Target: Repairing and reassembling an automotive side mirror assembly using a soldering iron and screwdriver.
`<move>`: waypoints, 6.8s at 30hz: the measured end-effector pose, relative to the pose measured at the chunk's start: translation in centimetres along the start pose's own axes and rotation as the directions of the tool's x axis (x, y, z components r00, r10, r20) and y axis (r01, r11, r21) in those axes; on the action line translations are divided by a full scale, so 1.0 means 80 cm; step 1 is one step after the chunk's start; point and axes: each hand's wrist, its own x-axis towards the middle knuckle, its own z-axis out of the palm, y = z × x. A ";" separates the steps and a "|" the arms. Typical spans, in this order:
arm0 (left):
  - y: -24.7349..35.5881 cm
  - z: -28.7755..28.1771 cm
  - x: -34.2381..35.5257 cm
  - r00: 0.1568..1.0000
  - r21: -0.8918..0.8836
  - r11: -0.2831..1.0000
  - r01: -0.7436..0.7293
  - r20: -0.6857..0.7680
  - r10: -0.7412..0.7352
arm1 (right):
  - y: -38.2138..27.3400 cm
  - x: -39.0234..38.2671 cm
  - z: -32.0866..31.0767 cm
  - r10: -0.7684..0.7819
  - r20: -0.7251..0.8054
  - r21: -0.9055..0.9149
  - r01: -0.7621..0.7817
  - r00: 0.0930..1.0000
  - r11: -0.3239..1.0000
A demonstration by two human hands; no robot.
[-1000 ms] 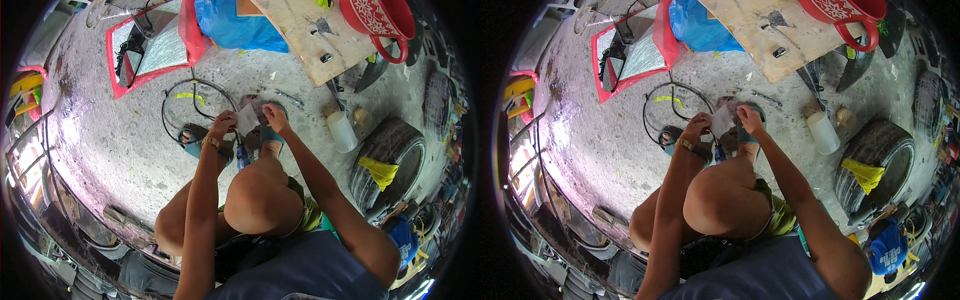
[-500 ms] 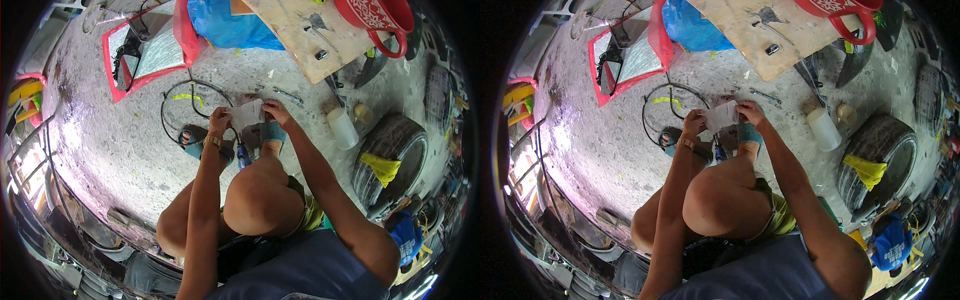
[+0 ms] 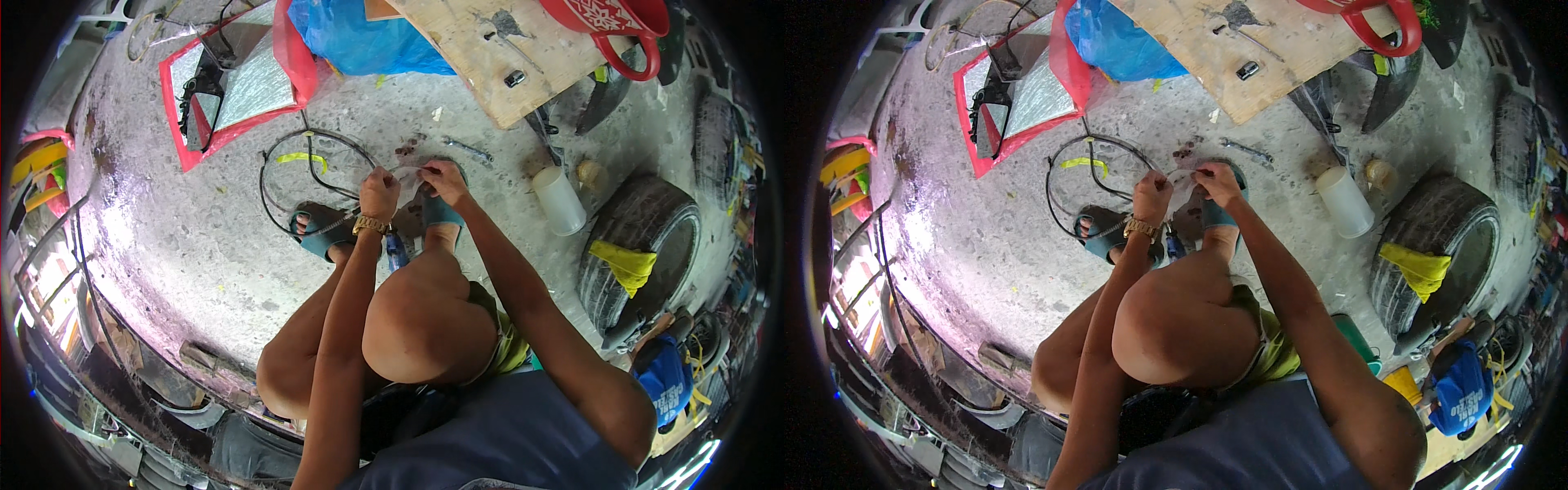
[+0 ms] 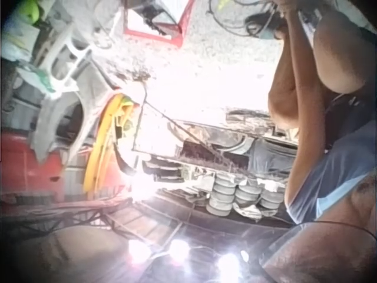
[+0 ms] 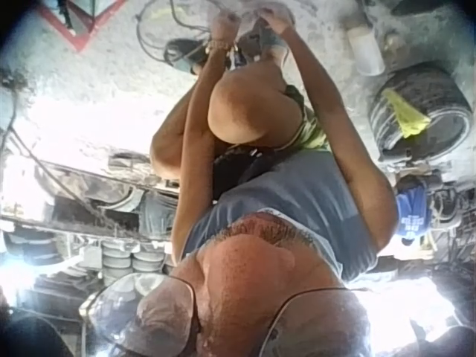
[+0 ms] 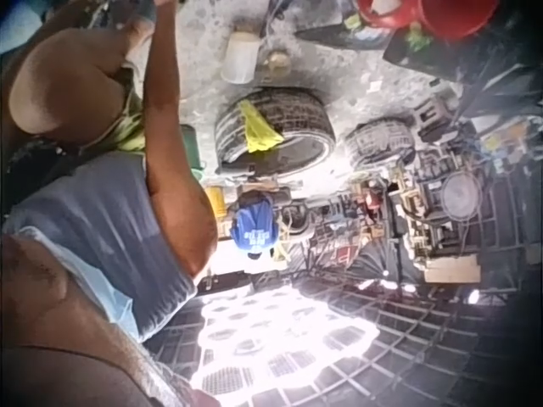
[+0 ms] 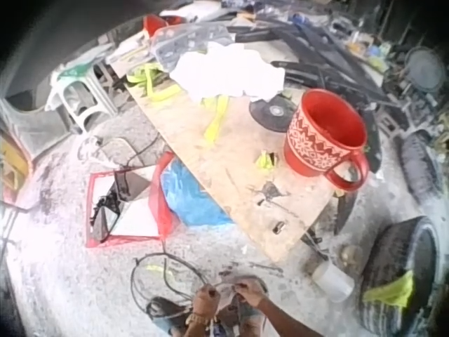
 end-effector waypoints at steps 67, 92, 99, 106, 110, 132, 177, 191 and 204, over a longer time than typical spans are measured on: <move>-0.015 -0.026 0.002 0.996 -0.012 1.000 0.014 -0.090 -0.015 | -0.027 0.040 -0.066 -0.317 0.100 -0.069 0.325 0.943 0.943; -0.014 -0.024 -0.009 0.997 -0.087 0.996 -0.003 -0.076 -0.004 | -0.017 0.080 -0.021 -0.362 0.473 -0.881 0.441 0.803 -0.172; -0.010 -0.024 -0.006 0.996 -0.061 0.998 0.020 -0.083 -0.025 | -0.010 0.084 -0.048 -0.428 0.546 -0.831 0.531 0.720 -0.166; -0.009 -0.019 -0.003 0.994 -0.062 0.995 0.082 -0.064 -0.086 | -0.029 0.041 -0.038 -0.432 0.359 -0.716 0.541 0.827 0.441; -0.022 -0.017 0.003 0.997 0.053 0.998 0.040 -0.070 -0.036 | -0.057 -0.024 0.011 -0.399 0.557 -0.668 0.678 0.729 0.307; -0.022 -0.039 0.000 0.984 -0.090 0.995 0.041 -0.167 -0.055 | -0.068 0.038 -0.004 -0.371 0.155 -0.896 0.289 0.916 0.339; -0.056 -0.044 -0.013 0.973 -0.167 0.968 0.187 -0.102 -0.206 | -0.023 0.050 0.056 -0.648 0.209 -0.630 0.608 0.732 0.483; -0.072 -0.059 -0.018 0.958 -0.158 0.963 0.219 -0.150 -0.243 | -0.073 -0.018 0.085 -0.625 0.259 -0.503 0.655 0.736 0.564; -0.034 -0.047 -0.011 0.967 -0.234 0.950 0.208 -0.098 -0.236 | 0.010 0.107 0.027 -0.575 0.185 -0.871 0.404 0.797 0.280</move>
